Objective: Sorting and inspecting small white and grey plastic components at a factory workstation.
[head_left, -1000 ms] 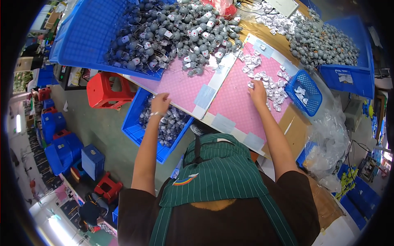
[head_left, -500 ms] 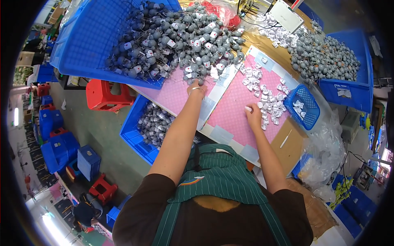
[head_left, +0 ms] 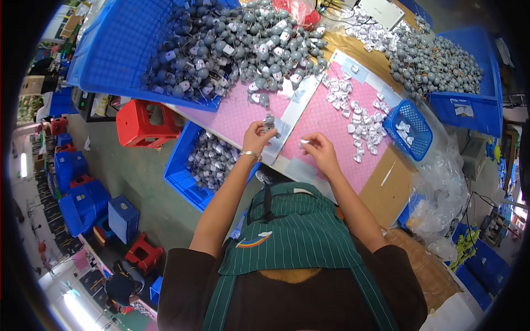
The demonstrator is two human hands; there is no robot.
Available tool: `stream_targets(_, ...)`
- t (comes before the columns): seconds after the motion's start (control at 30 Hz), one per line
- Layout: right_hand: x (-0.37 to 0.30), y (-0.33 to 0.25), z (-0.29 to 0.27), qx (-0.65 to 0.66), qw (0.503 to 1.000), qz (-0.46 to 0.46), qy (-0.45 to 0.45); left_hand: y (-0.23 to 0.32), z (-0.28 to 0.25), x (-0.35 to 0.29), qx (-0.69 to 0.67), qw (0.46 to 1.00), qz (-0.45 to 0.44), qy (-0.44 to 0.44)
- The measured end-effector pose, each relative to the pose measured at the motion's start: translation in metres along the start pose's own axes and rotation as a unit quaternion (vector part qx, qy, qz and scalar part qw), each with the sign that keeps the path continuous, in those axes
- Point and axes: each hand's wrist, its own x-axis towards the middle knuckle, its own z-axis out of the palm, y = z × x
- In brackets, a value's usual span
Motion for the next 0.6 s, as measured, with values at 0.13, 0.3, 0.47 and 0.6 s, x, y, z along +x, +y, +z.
stream_targets(0.13,-0.007,-0.022,0.029,-0.063,0.996,-0.031,-0.048,0.032,0.005,-0.052,0.056,0.995,0.023,-0.080)
stream_targets(0.3,-0.022,-0.025,0.038,-0.079,0.990,-0.085,-0.083,0.033,0.000,-0.078,0.004,0.989,0.060,-0.134)
stream_targets(0.47,-0.036,-0.029,0.041,-0.094,0.981,-0.153,-0.071,0.046,0.008,-0.097,0.091,0.985,0.117,-0.089)
stream_targets(0.6,-0.043,-0.037,0.045,-0.130,0.974,-0.178,-0.047,0.051,0.014,-0.101,0.218,0.950,0.222,-0.019)
